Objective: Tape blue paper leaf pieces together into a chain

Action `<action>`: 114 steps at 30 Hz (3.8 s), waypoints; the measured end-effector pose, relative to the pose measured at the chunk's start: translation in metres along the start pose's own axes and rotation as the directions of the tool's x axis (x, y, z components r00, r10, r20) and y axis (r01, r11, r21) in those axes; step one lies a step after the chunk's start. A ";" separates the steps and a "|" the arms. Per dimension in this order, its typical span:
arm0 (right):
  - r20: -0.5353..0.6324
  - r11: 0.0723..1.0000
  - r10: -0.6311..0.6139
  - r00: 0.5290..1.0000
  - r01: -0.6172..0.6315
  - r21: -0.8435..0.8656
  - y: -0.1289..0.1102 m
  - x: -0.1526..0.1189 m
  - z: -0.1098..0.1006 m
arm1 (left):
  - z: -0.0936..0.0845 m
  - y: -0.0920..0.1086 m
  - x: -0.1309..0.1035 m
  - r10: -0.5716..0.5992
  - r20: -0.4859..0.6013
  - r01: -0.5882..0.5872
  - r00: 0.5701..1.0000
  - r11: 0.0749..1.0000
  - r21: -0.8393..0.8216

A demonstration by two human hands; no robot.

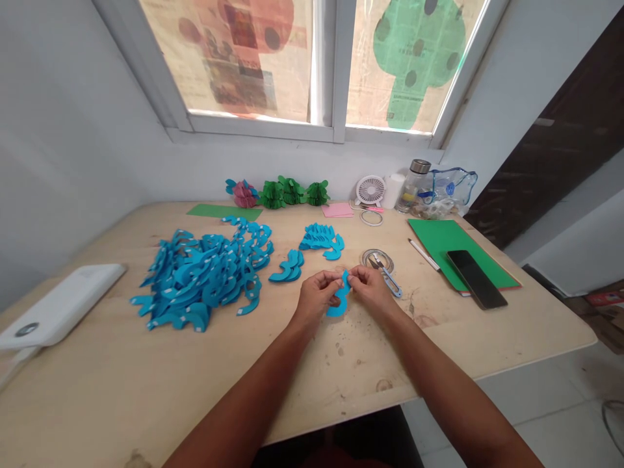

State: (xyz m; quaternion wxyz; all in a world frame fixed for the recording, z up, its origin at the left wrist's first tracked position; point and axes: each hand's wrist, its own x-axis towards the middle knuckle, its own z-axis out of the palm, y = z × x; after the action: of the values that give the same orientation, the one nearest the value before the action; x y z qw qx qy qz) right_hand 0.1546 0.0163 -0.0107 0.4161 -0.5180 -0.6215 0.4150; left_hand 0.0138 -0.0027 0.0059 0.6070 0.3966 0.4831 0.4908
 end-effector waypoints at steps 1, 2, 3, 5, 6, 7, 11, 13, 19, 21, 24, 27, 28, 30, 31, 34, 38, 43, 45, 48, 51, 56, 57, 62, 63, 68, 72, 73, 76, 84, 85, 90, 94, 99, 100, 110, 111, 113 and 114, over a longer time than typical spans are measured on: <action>0.002 1.000 -0.002 1.000 0.002 -0.009 0.000 0.000 0.000 | 0.000 0.000 0.000 -0.008 0.000 0.008 1.000 1.000 -0.008; 0.004 1.000 -0.003 1.000 0.003 -0.013 -0.001 -0.001 0.001 | 0.000 -0.001 0.001 -0.015 0.002 0.015 1.000 1.000 -0.012; 0.007 1.000 -0.005 1.000 0.005 -0.016 -0.002 -0.002 0.001 | 0.000 -0.001 0.001 -0.021 0.003 0.021 1.000 1.000 -0.012; 0.018 1.000 -0.013 1.000 0.013 -0.024 -0.003 -0.003 0.002 | -0.001 -0.002 0.002 -0.032 0.002 0.033 0.999 0.999 -0.007; 0.022 0.999 -0.018 1.000 0.019 -0.030 -0.004 -0.003 0.002 | -0.001 -0.002 0.003 -0.036 0.000 0.036 0.999 0.999 -0.006; 0.024 0.999 -0.021 0.999 0.022 -0.035 -0.005 -0.003 0.003 | -0.001 -0.003 0.003 -0.037 0.000 0.037 0.999 0.999 -0.007; -0.034 1.000 -0.016 0.999 0.015 -0.017 -0.003 0.000 -0.002 | -0.001 -0.005 0.005 -0.031 -0.019 0.031 0.999 0.999 -0.025; -0.124 1.000 -0.015 0.992 0.018 0.025 -0.002 0.002 -0.009 | -0.001 -0.007 0.007 -0.027 -0.045 0.025 0.999 0.999 -0.041; -0.488 0.985 0.071 0.870 0.017 0.173 -0.006 0.006 -0.038 | -0.003 -0.010 0.012 -0.017 -0.072 0.013 0.997 0.998 -0.055; -0.496 0.982 0.091 0.863 0.004 0.188 -0.010 0.007 -0.045 | -0.004 -0.011 0.013 -0.013 -0.068 0.009 0.998 0.998 -0.056; -0.458 0.994 0.066 0.886 -0.018 0.110 -0.016 0.013 -0.052 | -0.004 -0.011 0.014 -0.010 -0.067 0.006 0.998 0.998 -0.056; -0.405 0.992 -0.022 0.914 -0.031 -0.123 -0.018 0.024 -0.058 | -0.004 -0.011 0.014 -0.010 -0.069 0.007 0.998 0.999 -0.052; -0.410 0.971 -0.052 0.911 -0.050 -0.233 -0.017 0.027 -0.059 | -0.005 -0.011 0.013 -0.011 -0.068 0.007 0.998 0.999 -0.050; -0.430 0.896 -0.087 0.899 -0.119 -0.429 -0.012 0.031 -0.060 | -0.005 -0.011 0.013 -0.013 -0.063 0.010 0.998 0.999 -0.047; -0.438 0.856 -0.089 0.895 -0.156 -0.493 -0.009 0.032 -0.060 | -0.005 -0.011 0.014 -0.015 -0.061 0.012 0.998 0.999 -0.050; -0.436 0.788 -0.068 0.897 -0.220 -0.575 0.002 0.030 -0.058 | -0.005 -0.011 0.014 -0.020 -0.059 0.016 0.998 0.998 -0.067; -0.422 0.710 -0.073 0.904 -0.250 -0.659 0.013 0.028 -0.055 | -0.005 -0.011 0.013 -0.021 -0.063 0.018 0.998 0.998 -0.060; -0.390 0.664 -0.099 0.916 -0.231 -0.711 0.018 0.031 -0.054 | -0.004 -0.007 0.009 -0.013 -0.070 0.012 0.997 1.000 -0.006; -0.385 0.654 -0.100 0.917 -0.231 -0.720 0.019 0.033 -0.053 | -0.004 -0.006 0.008 -0.011 -0.072 0.012 0.997 1.000 0.007; -0.394 0.643 -0.101 0.913 -0.243 -0.727 0.022 0.035 -0.052 | -0.004 -0.006 0.009 -0.017 -0.069 0.018 0.997 1.000 0.014; -0.399 0.643 -0.111 0.910 -0.240 -0.727 0.023 0.036 -0.050 | -0.004 -0.008 0.010 -0.026 -0.066 0.026 0.997 1.000 0.002; -0.424 0.650 -0.127 0.897 -0.248 -0.718 0.024 0.037 -0.046 | -0.004 -0.009 0.012 -0.015 -0.070 0.015 0.997 1.000 -0.008; -0.428 0.654 -0.129 0.895 -0.248 -0.715 0.023 0.037 -0.045 | -0.004 -0.009 0.012 -0.011 -0.074 0.011 0.997 1.000 -0.007; -0.467 0.722 -0.099 0.879 -0.259 -0.642 0.020 0.035 -0.044 | -0.004 -0.009 0.011 -0.013 -0.080 0.012 0.997 1.000 -0.019; -0.482 0.747 -0.105 0.870 -0.251 -0.616 0.019 0.034 -0.045 | -0.004 -0.009 0.011 -0.018 -0.082 0.016 0.996 1.000 -0.023; -0.490 0.909 -0.224 0.843 -0.001 -0.417 0.005 0.027 -0.040 | -0.006 -0.005 0.011 -0.028 -0.104 0.021 0.994 0.998 -0.063; -0.137 0.992 -0.095 0.986 0.082 -0.100 -0.006 0.023 -0.023 | -0.008 -0.002 0.013 -0.008 -0.116 0.000 0.993 0.997 -0.074; -0.065 0.996 -0.077 0.995 0.074 -0.048 -0.009 0.022 -0.019 | -0.008 -0.001 0.013 0.001 -0.120 -0.009 0.993 0.998 -0.068; 0.054 0.999 -0.045 0.998 0.044 0.021 -0.015 0.019 -0.009 | -0.009 0.000 0.014 0.029 -0.137 -0.034 0.990 0.999 -0.033; 0.123 0.981 -0.104 0.987 0.122 -0.151 -0.016 0.012 -0.003 | -0.010 0.000 0.012 0.126 -0.130 -0.107 0.983 0.984 0.143; 0.120 0.972 -0.120 0.986 0.141 -0.189 -0.016 0.012 -0.003 | -0.010 -0.001 0.012 0.153 -0.122 -0.131 0.981 0.977 0.170; 0.120 0.907 -0.217 0.969 0.246 -0.342 -0.017 0.011 -0.002 | -0.011 -0.003 0.012 0.218 -0.059 -0.194 0.974 0.942 0.274; 0.131 0.854 -0.255 0.958 0.286 -0.435 -0.019 0.010 -0.003 | -0.013 -0.005 0.013 0.261 -0.014 -0.239 0.965 0.905 0.352; 0.145 0.801 -0.289 0.946 0.322 -0.505 -0.018 0.009 -0.003 | -0.015 -0.006 0.014 0.311 0.034 -0.293 0.950 0.847 0.443; 0.145 0.793 -0.292 0.946 0.324 -0.516 -0.017 0.009 -0.003 | -0.015 -0.006 0.014 0.312 0.040 -0.295 0.949 0.842 0.451; 0.147 0.792 -0.280 0.949 0.315 -0.524 -0.016 0.008 -0.001 | -0.014 -0.008 0.014 0.306 0.057 -0.299 0.950 0.845 0.443; 0.148 0.793 -0.278 0.949 0.314 -0.522 -0.016 0.008 -0.002 | -0.014 -0.008 0.014 0.306 0.054 -0.298 0.950 0.849 0.437; 0.145 0.795 -0.278 0.949 0.313 -0.519 -0.015 0.009 -0.002 | -0.014 -0.008 0.015 0.299 0.057 -0.295 0.952 0.859 0.420; 0.143 0.795 -0.279 0.950 0.312 -0.520 -0.015 0.009 -0.002 | -0.014 -0.008 0.016 0.295 0.058 -0.292 0.954 0.863 0.412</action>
State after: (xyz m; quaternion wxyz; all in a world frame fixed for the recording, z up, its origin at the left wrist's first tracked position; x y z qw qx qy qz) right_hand 0.1505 0.0234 0.0048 0.2956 -0.4976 -0.7977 0.1695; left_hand 0.0026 0.0111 -0.0079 0.4252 0.5836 0.5125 0.4647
